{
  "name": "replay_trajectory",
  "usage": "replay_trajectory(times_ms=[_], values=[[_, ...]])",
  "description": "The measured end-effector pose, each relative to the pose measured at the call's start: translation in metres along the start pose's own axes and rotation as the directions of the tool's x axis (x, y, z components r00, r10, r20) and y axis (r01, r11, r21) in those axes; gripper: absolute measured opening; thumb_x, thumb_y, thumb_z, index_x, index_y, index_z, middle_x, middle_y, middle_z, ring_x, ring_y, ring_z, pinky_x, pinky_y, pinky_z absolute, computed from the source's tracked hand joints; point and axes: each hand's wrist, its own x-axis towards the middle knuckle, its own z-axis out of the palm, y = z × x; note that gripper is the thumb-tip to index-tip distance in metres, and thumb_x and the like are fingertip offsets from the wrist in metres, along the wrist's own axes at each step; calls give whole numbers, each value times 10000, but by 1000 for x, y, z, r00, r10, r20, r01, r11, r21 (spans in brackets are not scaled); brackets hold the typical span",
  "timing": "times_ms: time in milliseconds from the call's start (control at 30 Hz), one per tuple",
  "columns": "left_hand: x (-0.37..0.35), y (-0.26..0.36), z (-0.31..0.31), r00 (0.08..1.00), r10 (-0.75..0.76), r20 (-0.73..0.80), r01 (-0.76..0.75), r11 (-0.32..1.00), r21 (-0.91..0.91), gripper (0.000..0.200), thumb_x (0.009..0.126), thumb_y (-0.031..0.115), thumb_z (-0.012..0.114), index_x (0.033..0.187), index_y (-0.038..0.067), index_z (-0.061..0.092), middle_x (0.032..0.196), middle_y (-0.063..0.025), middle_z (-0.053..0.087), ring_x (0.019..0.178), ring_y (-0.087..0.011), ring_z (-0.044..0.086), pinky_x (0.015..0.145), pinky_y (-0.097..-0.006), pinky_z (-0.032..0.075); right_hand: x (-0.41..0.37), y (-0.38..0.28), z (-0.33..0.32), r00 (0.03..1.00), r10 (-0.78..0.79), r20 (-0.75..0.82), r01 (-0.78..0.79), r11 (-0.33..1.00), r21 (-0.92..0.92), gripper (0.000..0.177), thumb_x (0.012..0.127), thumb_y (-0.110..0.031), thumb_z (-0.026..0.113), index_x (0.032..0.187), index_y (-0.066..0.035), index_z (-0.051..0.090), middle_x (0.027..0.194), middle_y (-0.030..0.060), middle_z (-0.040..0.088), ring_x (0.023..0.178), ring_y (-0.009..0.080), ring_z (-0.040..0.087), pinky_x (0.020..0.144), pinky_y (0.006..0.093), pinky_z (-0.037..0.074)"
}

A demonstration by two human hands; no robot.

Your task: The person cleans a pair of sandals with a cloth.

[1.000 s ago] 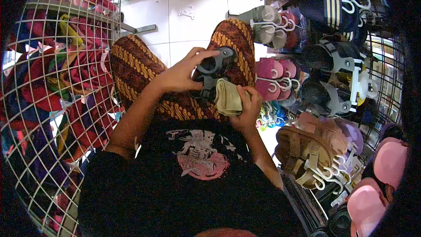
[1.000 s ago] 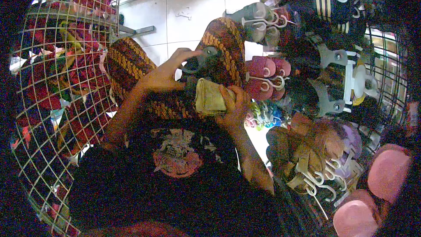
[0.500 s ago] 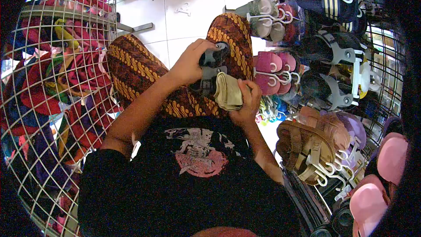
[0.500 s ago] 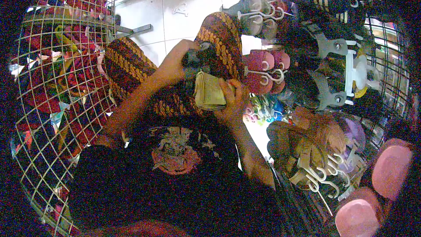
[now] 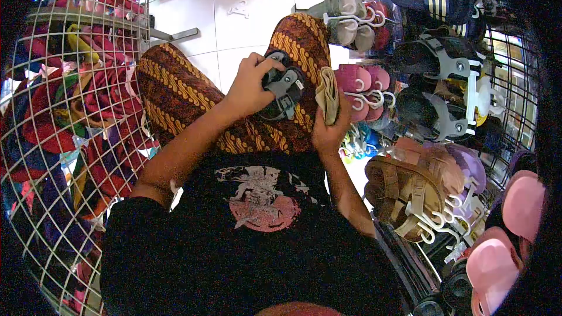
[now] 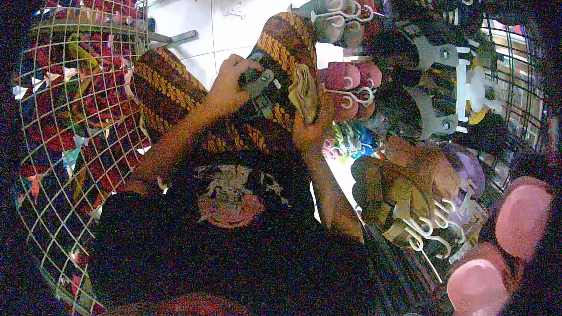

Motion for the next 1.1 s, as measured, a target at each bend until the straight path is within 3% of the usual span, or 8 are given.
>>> replay_trajectory(times_ms=[167,267,467,500,633,867,967,1100], values=[[-2,-14,-17,974,185,127,-172,979,-110,495,732,204,702,1204,121,579,1084,-163,466,1068,-352,453,956,-429,393,5,-15,-1,995,102,-8,-98,974,203,550,825,-1,605,1362,20,486,1293,197,554,1193,312,543,1044,404,399],[-4,-11,-5,995,91,41,-86,990,-111,467,776,304,714,1180,107,589,1098,-171,469,1071,-358,446,955,-440,389,1,-4,-7,999,-23,46,26,997,-79,580,798,28,590,1368,2,488,1306,193,546,1210,341,534,1061,414,386],[-3,3,-2,999,41,21,-39,997,-66,383,792,238,739,1126,103,610,1126,-198,473,1087,-380,446,971,-478,390,13,-5,-26,959,-73,272,119,981,-156,647,739,-23,582,1377,-120,535,1364,154,536,1307,391,448,1110,487,331],[-4,3,0,999,49,5,-49,998,-32,377,789,217,739,1124,102,609,1139,-205,473,1093,-389,448,972,-483,391,17,-11,-26,968,-110,227,141,982,-126,656,729,109,514,1347,-107,560,1279,150,575,1181,346,527,1063,446,370],[-7,7,5,997,71,-44,-68,996,52,377,780,164,736,1126,99,599,1192,-232,468,1119,-423,451,973,-492,392,31,-28,-45,956,-191,223,267,882,-389,615,679,54,577,1239,-183,671,1215,63,606,1117,299,542,1056,428,324],[-8,12,8,996,77,-35,-71,987,147,383,801,145,721,1152,81,580,1217,-240,462,1143,-430,447,978,-494,387,56,-97,-72,861,-63,504,372,754,-541,584,669,23,614,1157,-280,723,1171,29,599,1176,252,503,1069,439,269],[-8,10,5,991,134,-21,-132,989,69,344,842,161,686,1155,68,580,1222,-236,462,1135,-421,448,972,-491,386,58,-100,-57,876,-94,473,404,678,-614,478,758,-58,600,1145,-319,703,1134,12,609,1152,252,520,1080,534,263],[-7,-4,7,985,169,-33,-167,985,53,281,901,194,612,1146,60,581,1207,-217,476,1130,-403,449,966,-484,383,59,-101,-56,855,-96,510,425,694,-581,581,691,28,616,1173,-285,704,1143,9,601,1138,219,518,1044,470,260]])
